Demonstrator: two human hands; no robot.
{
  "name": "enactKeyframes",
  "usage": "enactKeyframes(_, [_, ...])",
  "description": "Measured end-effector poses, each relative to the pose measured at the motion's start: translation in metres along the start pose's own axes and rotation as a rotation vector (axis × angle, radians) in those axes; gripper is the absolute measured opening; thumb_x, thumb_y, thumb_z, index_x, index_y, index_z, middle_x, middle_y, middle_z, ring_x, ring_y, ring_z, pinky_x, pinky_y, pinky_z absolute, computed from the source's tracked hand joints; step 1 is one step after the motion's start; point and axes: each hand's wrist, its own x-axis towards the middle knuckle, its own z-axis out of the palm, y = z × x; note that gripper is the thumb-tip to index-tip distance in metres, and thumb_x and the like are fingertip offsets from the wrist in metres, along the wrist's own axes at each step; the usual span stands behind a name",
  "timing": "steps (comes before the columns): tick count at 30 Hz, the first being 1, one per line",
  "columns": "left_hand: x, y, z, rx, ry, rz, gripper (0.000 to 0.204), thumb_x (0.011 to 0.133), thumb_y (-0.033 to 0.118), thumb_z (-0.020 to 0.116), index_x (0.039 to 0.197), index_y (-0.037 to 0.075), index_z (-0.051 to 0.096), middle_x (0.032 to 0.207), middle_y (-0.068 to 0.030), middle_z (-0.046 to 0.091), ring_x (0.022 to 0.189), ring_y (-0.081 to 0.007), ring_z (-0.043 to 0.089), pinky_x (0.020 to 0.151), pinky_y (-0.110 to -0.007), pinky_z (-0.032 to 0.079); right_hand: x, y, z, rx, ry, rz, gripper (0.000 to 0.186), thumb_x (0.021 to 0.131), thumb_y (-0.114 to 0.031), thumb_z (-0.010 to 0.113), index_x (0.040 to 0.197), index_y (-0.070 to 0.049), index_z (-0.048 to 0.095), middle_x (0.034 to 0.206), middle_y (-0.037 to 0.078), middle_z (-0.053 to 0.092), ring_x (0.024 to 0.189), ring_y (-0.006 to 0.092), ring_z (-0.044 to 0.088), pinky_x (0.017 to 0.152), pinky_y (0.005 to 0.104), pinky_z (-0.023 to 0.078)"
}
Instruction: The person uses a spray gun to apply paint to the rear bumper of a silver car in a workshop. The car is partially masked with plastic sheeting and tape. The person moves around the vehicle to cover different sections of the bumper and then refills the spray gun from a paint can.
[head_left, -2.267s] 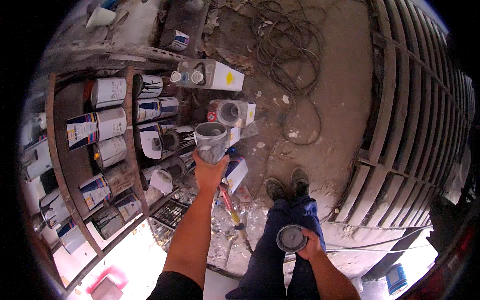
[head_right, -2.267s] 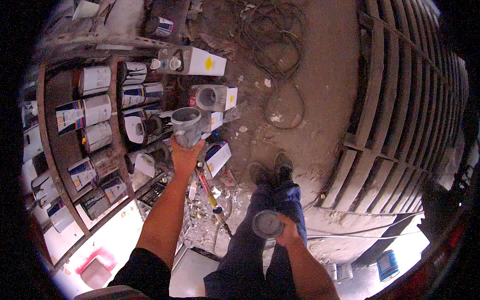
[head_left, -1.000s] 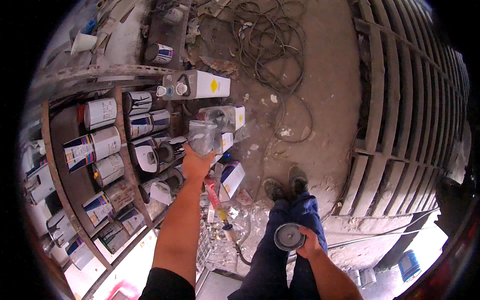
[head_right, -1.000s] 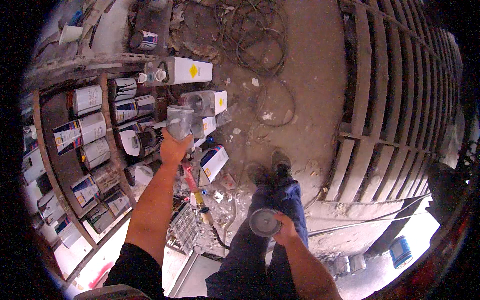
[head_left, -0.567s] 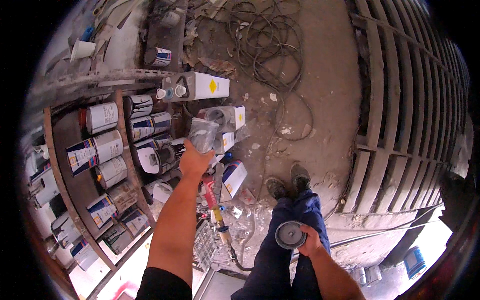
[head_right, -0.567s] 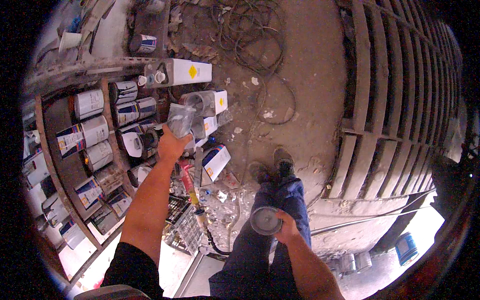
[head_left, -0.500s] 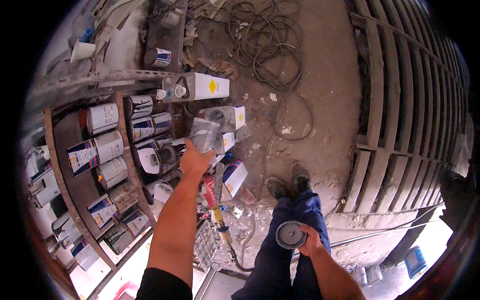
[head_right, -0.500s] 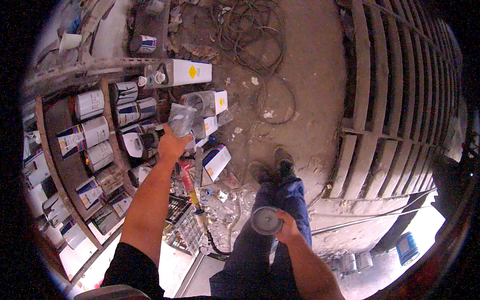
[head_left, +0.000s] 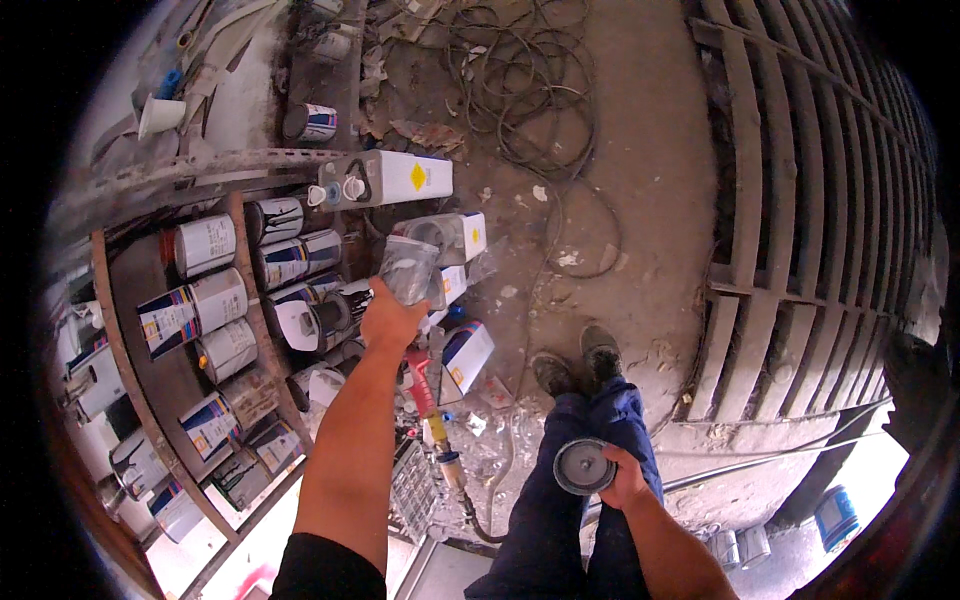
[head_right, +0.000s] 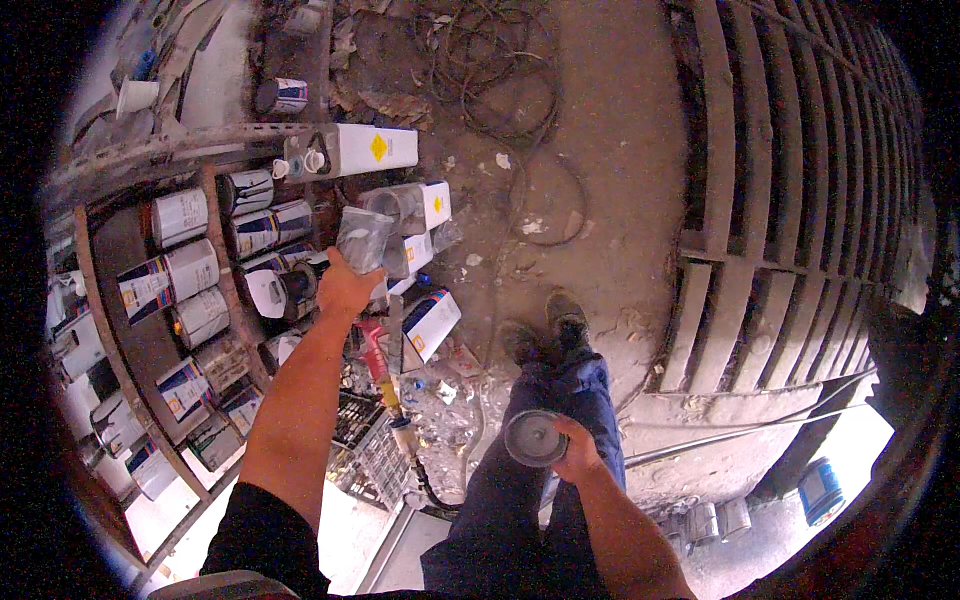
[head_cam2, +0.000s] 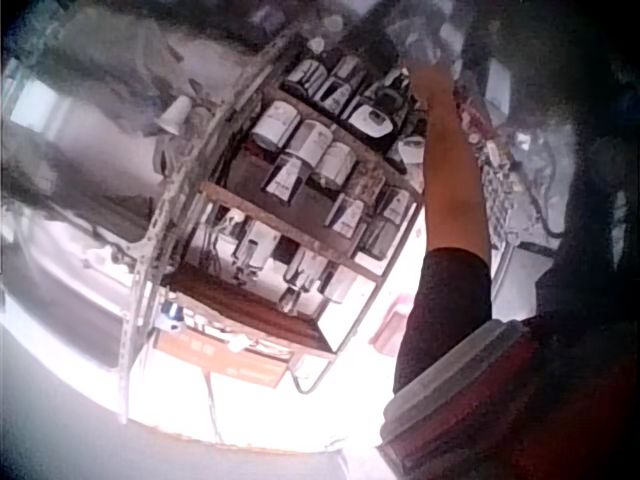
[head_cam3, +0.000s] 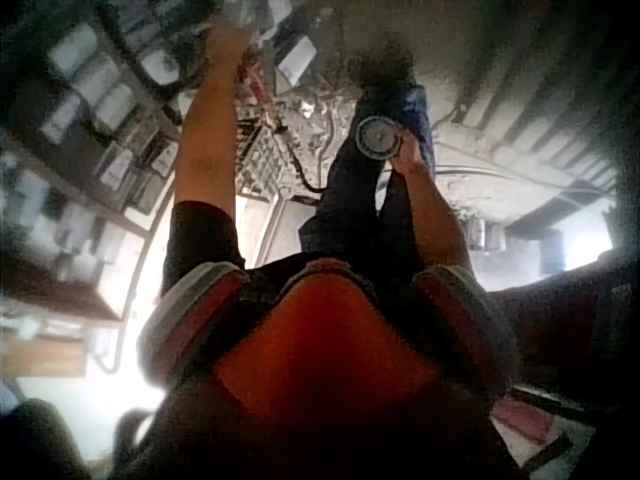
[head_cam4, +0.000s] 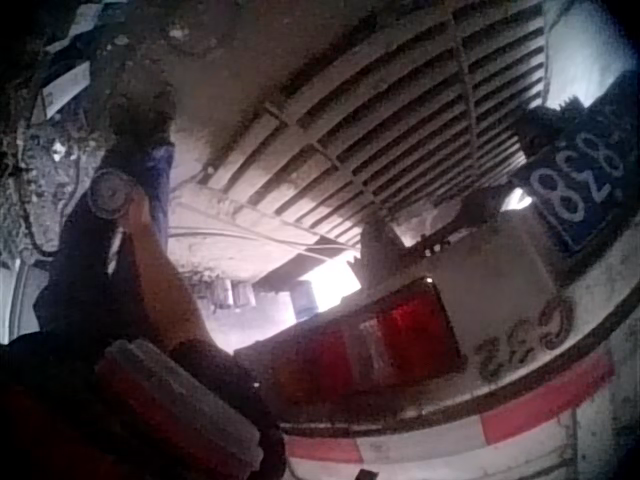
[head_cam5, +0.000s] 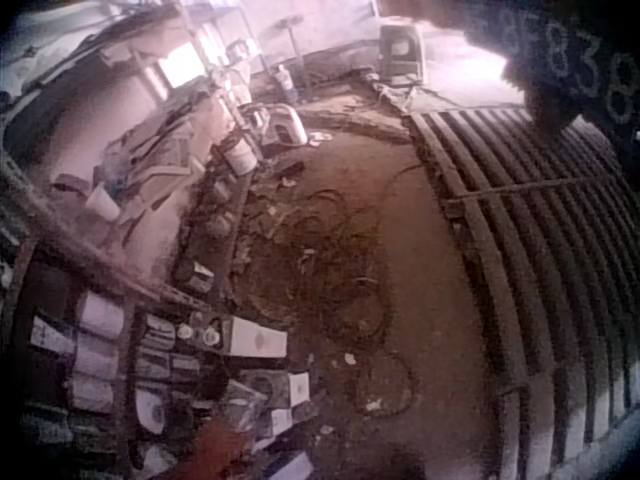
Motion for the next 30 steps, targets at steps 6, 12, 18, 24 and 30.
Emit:
enactKeyframes(6, [0.001, 0.000, 0.000, 0.017, -0.005, -0.005, 0.082, 0.068, 0.046, 0.076, 0.119, 0.000, 0.031, 0.095, -0.0242, 0.066, 0.090, -0.0382, 0.065, 0.078, -0.044, 0.051, -0.003, -0.003, 0.005, -0.020, 0.010, 0.015, 0.046, 0.084, -0.026, 0.047, 0.116, 0.005, 0.056, 0.115, 0.020, 0.061, 0.106, 0.0332, 0.060, 0.097, 0.0435, 0.045])
enactKeyframes(12, [0.000, -0.002, 0.001, 0.011, 0.008, 0.004, 0.083, 0.067, 0.046, 0.076, 0.119, -0.001, 0.032, 0.094, -0.0243, 0.066, 0.089, -0.0383, 0.065, 0.078, -0.044, 0.051, -0.003, -0.004, 0.008, -0.037, -0.002, 0.012, 0.045, 0.085, -0.026, 0.046, 0.116, 0.005, 0.056, 0.114, 0.020, 0.062, 0.105, 0.0325, 0.060, 0.095, 0.0432, 0.046])
enactKeyframes(18, [0.001, -0.004, 0.004, 0.012, 0.009, -0.003, 0.084, 0.068, 0.046, 0.076, 0.121, -0.002, 0.032, 0.095, -0.0251, 0.065, 0.089, -0.0391, 0.065, 0.078, -0.044, 0.052, -0.003, -0.004, 0.012, -0.045, 0.019, 0.016, 0.046, 0.084, -0.026, 0.046, 0.117, 0.005, 0.055, 0.114, 0.020, 0.062, 0.105, 0.0331, 0.060, 0.096, 0.0441, 0.045])
enactKeyframes(24, [0.001, -0.005, 0.002, -0.013, -0.011, -0.024, 0.082, 0.067, 0.046, 0.076, 0.120, -0.001, 0.033, 0.097, -0.0252, 0.065, 0.091, -0.0391, 0.064, 0.079, -0.044, 0.051, 0.000, -0.003, 0.009, -0.041, 0.033, 0.014, 0.047, 0.083, -0.026, 0.048, 0.117, 0.006, 0.055, 0.115, 0.020, 0.061, 0.107, 0.0335, 0.059, 0.098, 0.0450, 0.044])
enactKeyframes(30, [0.002, -0.010, 0.002, -0.033, -0.018, -0.016, 0.082, 0.067, 0.047, 0.075, 0.119, 0.000, 0.033, 0.099, -0.0246, 0.065, 0.093, -0.0386, 0.064, 0.080, -0.044, 0.051, 0.001, -0.003, 0.009, -0.036, 0.022, 0.020, 0.047, 0.083, -0.026, 0.048, 0.118, 0.005, 0.055, 0.117, 0.020, 0.060, 0.108, 0.0333, 0.058, 0.099, 0.0451, 0.043])
